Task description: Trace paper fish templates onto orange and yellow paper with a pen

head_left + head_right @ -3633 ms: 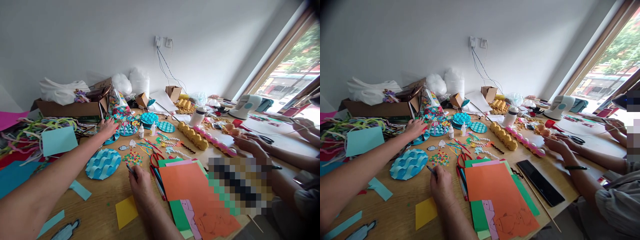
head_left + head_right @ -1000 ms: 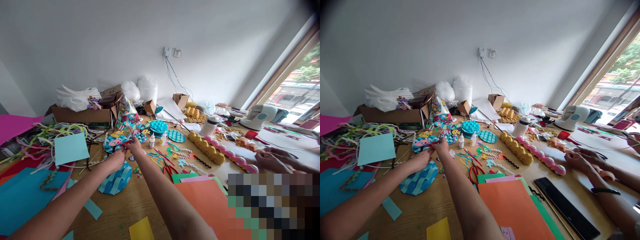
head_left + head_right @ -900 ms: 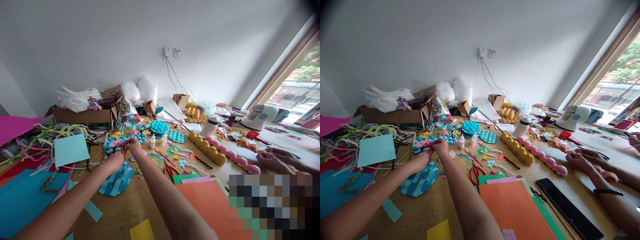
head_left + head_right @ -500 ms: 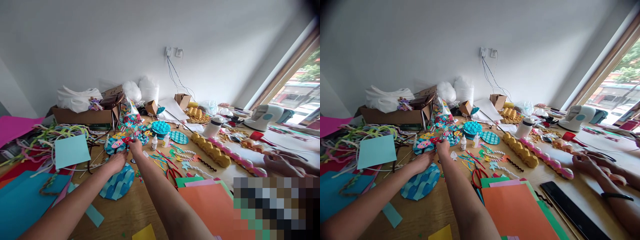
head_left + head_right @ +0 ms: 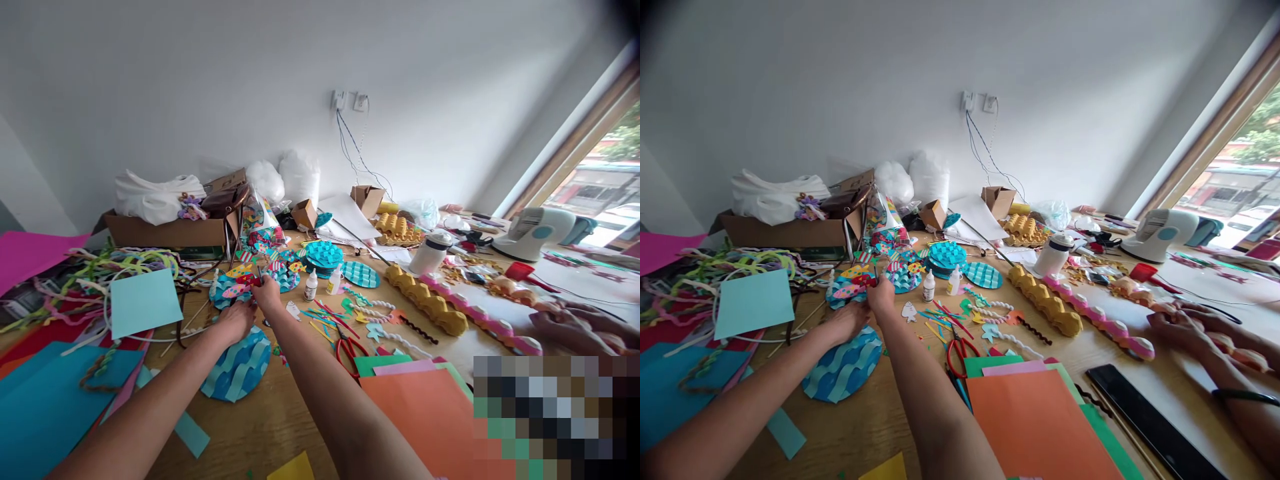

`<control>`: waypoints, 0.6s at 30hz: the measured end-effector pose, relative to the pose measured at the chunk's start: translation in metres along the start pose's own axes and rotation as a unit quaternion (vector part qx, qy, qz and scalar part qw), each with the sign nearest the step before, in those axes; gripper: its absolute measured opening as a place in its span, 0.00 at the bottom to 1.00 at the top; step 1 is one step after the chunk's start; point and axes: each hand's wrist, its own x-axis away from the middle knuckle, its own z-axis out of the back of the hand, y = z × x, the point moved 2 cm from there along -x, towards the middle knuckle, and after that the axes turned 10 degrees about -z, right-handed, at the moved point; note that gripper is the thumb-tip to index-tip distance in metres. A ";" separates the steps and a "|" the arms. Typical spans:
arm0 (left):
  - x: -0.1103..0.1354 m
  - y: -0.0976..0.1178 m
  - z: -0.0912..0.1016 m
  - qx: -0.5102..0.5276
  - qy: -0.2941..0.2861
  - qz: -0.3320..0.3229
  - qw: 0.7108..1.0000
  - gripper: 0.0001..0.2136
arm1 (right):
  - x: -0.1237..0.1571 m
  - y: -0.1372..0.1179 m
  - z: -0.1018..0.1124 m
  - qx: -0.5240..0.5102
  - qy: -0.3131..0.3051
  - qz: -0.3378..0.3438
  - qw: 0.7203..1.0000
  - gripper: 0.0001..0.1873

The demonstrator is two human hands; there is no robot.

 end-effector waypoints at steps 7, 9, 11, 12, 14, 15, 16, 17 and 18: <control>0.001 0.002 0.000 0.003 0.003 -0.006 1.000 0.15 | 0.000 0.012 0.002 0.061 -0.063 -0.010 0.996 0.13; 0.002 0.003 0.000 0.002 0.003 -0.010 1.000 0.15 | -0.001 0.015 0.000 0.068 -0.075 -0.011 0.995 0.15; 0.004 0.004 0.002 0.001 0.003 -0.014 1.000 0.15 | -0.002 0.016 -0.002 0.072 -0.084 -0.011 0.994 0.16; 0.005 0.004 0.003 0.000 0.003 -0.016 1.000 0.15 | -0.003 0.017 -0.002 0.074 -0.086 -0.011 0.993 0.16; 0.007 0.004 0.005 -0.001 0.001 -0.019 1.000 0.15 | -0.004 0.017 -0.004 0.076 -0.090 -0.010 0.993 0.16; 0.008 0.004 0.007 -0.001 -0.001 -0.019 1.000 0.15 | -0.004 0.017 -0.004 0.076 -0.090 -0.009 0.993 0.16; 0.008 0.004 0.007 -0.001 -0.003 -0.018 1.000 0.15 | -0.004 0.017 -0.005 0.076 -0.090 -0.008 0.993 0.15; 0.008 0.004 0.008 0.000 -0.005 -0.017 1.000 0.15 | -0.005 0.016 -0.005 0.076 -0.089 -0.007 0.993 0.15; 0.007 0.005 0.008 0.000 -0.008 -0.016 1.000 0.15 | -0.005 0.016 -0.006 0.076 -0.088 -0.006 0.993 0.15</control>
